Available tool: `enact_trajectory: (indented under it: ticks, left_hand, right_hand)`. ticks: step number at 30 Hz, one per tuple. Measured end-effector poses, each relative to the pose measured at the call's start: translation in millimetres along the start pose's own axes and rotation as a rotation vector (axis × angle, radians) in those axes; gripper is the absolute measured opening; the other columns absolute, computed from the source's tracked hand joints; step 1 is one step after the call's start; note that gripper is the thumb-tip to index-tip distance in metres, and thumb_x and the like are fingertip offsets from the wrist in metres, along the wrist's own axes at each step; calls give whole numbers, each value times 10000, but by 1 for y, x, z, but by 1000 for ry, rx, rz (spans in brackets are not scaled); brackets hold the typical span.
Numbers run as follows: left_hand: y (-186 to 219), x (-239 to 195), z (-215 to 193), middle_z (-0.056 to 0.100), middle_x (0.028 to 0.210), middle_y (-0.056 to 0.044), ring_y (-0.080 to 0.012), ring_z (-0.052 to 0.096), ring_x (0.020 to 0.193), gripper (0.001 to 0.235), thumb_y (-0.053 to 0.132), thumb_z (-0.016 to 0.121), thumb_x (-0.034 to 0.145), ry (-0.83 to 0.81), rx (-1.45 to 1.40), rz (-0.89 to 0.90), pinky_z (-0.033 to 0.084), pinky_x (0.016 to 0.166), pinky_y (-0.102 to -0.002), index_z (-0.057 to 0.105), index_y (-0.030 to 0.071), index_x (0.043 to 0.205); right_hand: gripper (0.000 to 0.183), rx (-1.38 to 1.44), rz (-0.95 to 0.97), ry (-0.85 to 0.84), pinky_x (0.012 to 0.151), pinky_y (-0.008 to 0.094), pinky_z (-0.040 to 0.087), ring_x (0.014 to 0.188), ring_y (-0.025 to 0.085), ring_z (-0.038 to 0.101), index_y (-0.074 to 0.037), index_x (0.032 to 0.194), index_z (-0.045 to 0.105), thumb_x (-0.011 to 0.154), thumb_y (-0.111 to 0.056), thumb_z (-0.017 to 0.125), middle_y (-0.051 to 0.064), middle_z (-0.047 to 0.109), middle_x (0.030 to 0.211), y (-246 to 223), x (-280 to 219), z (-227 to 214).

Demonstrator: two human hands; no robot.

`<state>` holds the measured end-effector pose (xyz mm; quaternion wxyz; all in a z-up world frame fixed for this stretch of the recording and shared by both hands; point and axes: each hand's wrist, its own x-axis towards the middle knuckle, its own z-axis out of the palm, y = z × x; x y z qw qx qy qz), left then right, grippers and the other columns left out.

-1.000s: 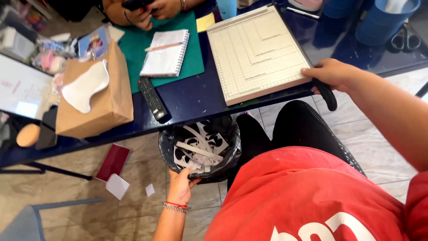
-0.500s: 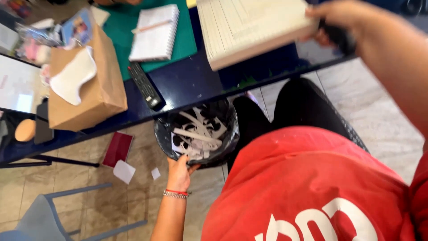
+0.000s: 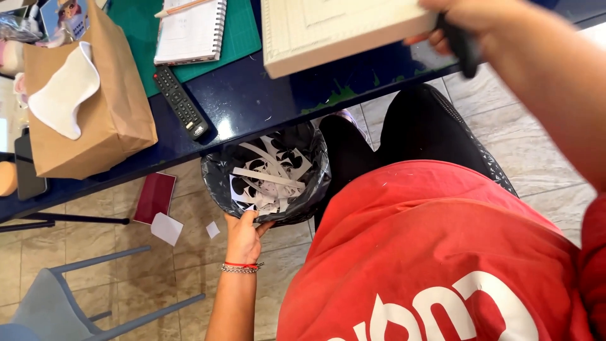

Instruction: Cutting out printed paper designs with scissors and cleaning up paper scraps

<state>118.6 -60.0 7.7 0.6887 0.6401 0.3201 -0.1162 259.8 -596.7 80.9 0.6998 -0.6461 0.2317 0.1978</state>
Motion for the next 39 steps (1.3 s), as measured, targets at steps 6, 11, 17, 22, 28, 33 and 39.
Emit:
enact_trajectory:
  ticks: [6,11,17,22,28,33,39]
  left_hand:
    - [-5,5,-2,573,1327,-93,-292,617,1081,531,21,502,827,-5,-10,14,628,750,-516,377,185,1317]
    - [-2,-5,2,572,1354,-102,-290,607,1115,540,1,491,825,19,-27,23,625,770,-526,392,155,1333]
    - [1,-8,3,526,1372,-135,-332,594,1153,518,-19,472,851,14,-40,-1,625,798,-538,352,144,1328]
    - [-2,-7,4,533,1353,-123,-322,590,1144,529,-16,465,842,15,-36,6,625,787,-540,371,156,1333]
    - [-1,-6,3,522,1340,-116,-316,586,1149,482,-13,466,855,16,-39,2,624,796,-551,371,149,1299]
    - [-10,3,-1,549,1360,-116,-317,606,1124,543,4,489,833,38,-29,-3,624,772,-537,376,158,1342]
    - [-15,7,-3,592,1305,-80,-282,645,1066,518,21,505,831,9,-21,29,626,734,-495,396,179,1311]
  right_hand:
    - [441,-44,-164,247,433,231,467,525,89,505,-8,1181,624,1086,-431,540,126,774,887,21,-39,81]
    - [371,-159,-241,196,497,375,530,544,271,586,19,1145,490,1097,-348,473,216,675,836,34,-48,101]
    - [593,-1075,-57,197,929,436,488,684,330,787,-14,1048,539,1086,-581,372,213,793,835,-18,-97,99]
    - [448,-1394,-304,364,827,507,550,987,372,683,-98,1240,708,1046,-311,365,164,712,1050,-21,-48,42]
    - [730,-1369,-596,243,1241,546,168,1571,294,199,-102,1639,215,933,-131,397,182,279,1673,-6,16,4]
    - [733,-1291,-461,264,1227,520,245,1449,602,288,-206,1676,169,976,-211,385,110,463,1577,12,4,0]
    - [686,-1392,-776,147,1240,530,245,1358,483,475,-62,1627,302,1005,-290,479,96,545,1516,50,-44,-15]
